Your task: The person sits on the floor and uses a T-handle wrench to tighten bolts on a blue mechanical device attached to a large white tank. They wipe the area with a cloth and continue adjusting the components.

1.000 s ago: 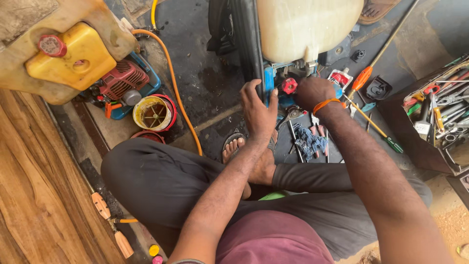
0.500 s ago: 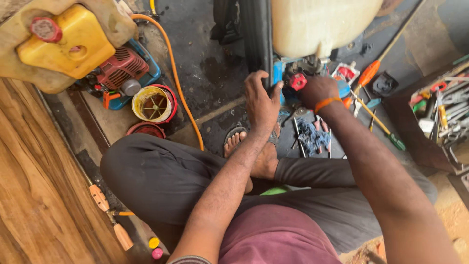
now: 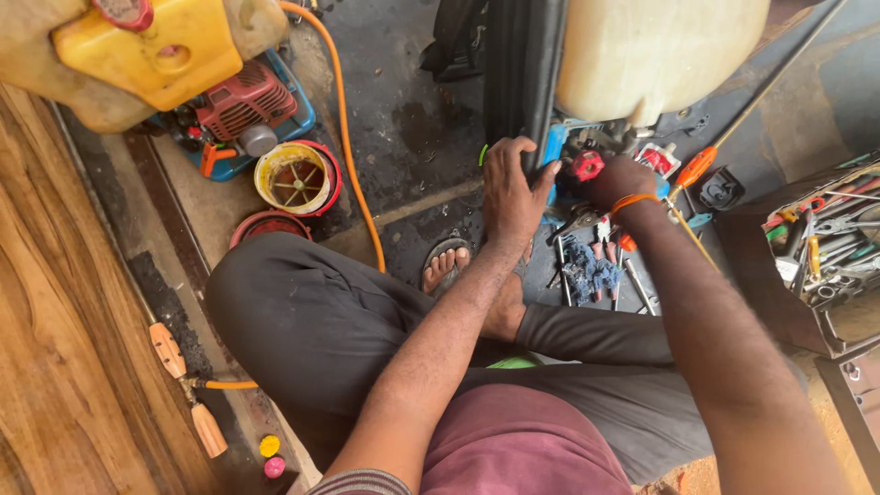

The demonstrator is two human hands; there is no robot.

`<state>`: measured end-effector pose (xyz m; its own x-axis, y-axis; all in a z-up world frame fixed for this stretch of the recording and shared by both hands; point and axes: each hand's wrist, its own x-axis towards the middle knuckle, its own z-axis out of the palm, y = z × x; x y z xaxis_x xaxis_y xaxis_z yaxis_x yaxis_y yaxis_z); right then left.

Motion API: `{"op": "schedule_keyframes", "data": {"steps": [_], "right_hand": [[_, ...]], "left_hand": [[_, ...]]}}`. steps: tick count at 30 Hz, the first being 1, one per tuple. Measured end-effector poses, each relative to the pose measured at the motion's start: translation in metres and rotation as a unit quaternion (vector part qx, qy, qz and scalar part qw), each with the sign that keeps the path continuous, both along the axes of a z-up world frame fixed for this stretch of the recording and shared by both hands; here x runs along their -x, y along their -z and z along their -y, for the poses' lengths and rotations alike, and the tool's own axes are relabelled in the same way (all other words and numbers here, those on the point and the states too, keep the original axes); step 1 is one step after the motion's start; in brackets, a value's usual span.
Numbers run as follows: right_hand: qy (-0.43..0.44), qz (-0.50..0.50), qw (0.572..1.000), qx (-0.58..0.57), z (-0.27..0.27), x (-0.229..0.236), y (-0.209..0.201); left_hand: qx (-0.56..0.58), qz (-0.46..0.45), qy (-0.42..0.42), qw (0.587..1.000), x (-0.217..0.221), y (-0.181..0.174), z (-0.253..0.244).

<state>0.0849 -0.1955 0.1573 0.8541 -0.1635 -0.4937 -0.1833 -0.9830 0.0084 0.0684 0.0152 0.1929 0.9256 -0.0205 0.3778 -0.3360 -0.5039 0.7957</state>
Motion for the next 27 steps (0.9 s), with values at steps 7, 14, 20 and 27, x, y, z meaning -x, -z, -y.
{"op": "schedule_keyframes", "data": {"steps": [7, 14, 20, 27], "right_hand": [[-0.001, 0.023, 0.996, -0.091, 0.000, 0.009, -0.017], [0.036, 0.019, 0.995, -0.089, -0.006, 0.002, -0.012], [0.091, 0.053, 0.991, -0.077, -0.003, 0.012, -0.001], [-0.041, 0.198, 0.969, -0.143, 0.009, 0.020, 0.019]], "left_hand": [[0.033, -0.009, 0.004, 0.999, 0.000, 0.003, 0.000], [0.052, -0.021, -0.005, 0.998, 0.001, -0.001, 0.001], [0.066, -0.016, -0.008, 0.998, 0.005, -0.001, 0.000], [0.064, -0.011, -0.008, 0.998, 0.002, 0.000, 0.002]]}}
